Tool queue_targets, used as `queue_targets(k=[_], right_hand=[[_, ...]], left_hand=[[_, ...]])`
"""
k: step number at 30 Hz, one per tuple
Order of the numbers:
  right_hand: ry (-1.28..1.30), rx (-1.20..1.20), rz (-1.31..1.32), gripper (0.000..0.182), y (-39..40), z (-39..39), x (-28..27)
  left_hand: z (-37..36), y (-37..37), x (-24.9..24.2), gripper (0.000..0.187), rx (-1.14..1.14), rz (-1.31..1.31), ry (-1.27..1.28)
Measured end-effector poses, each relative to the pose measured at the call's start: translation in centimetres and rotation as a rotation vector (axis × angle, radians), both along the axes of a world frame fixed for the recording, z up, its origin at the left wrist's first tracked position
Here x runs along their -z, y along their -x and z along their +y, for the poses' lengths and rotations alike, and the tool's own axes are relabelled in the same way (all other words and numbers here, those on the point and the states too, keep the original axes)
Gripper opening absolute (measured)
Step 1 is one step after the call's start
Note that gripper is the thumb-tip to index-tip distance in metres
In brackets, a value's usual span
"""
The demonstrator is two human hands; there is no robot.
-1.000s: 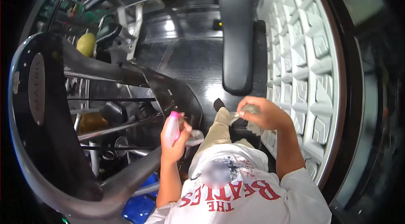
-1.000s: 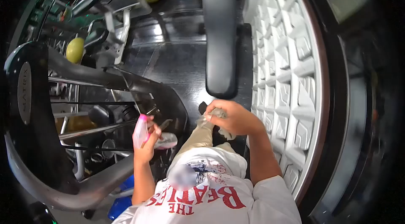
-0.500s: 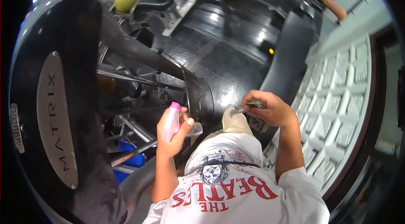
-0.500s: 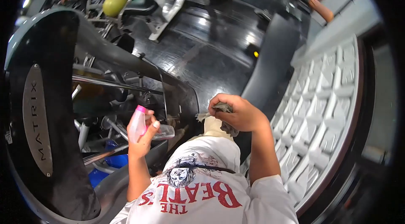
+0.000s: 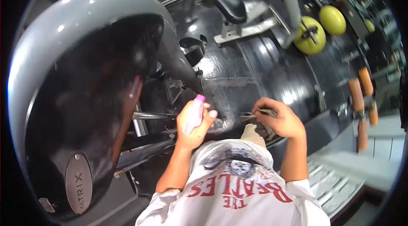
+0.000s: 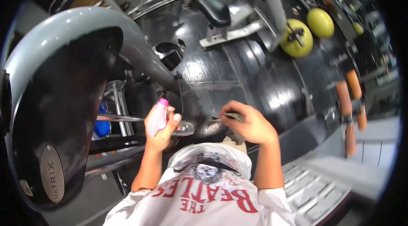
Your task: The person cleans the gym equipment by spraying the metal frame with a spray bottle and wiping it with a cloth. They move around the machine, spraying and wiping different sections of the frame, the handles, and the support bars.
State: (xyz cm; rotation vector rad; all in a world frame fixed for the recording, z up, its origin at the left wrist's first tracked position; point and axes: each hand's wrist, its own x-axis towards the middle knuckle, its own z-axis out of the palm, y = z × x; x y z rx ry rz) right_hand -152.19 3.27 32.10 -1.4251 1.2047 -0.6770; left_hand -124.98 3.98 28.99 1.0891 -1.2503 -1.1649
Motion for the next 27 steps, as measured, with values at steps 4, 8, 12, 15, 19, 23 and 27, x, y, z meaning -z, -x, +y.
queue_targets(k=[4,8,12,15,19,23,27], right_hand=[[0.035,-0.14,0.004,0.011,7.1,-7.8,-2.0],[0.122,-0.272,0.033,0.011,11.0,-15.9,-3.4],[0.104,-0.425,-0.045,0.012,11.2,-23.8,-2.4],[0.031,-0.521,-0.07,0.018,9.2,-27.9,-1.0],[-0.174,-0.6,-0.057,0.024,7.0,-33.4,-1.8],[-0.014,-0.722,-0.064,0.027,5.9,-38.7,-2.1],[0.056,-0.872,-0.216,0.029,4.3,-45.2,0.1]], left_hand=[[-4.8,6.2,-1.1,0.02,-0.137,0.079,0.066],[-7.4,9.9,-1.1,0.018,-0.206,0.056,0.077],[-10.0,11.1,0.4,0.019,-0.38,-0.098,0.058],[-11.5,11.2,0.3,0.019,-0.481,-0.05,0.044],[-15.2,10.4,0.5,0.02,-0.529,-0.099,0.084],[-19.5,9.7,1.0,0.02,-0.497,-0.281,0.127],[-24.0,10.9,-1.7,0.018,-0.556,-0.219,0.127]])
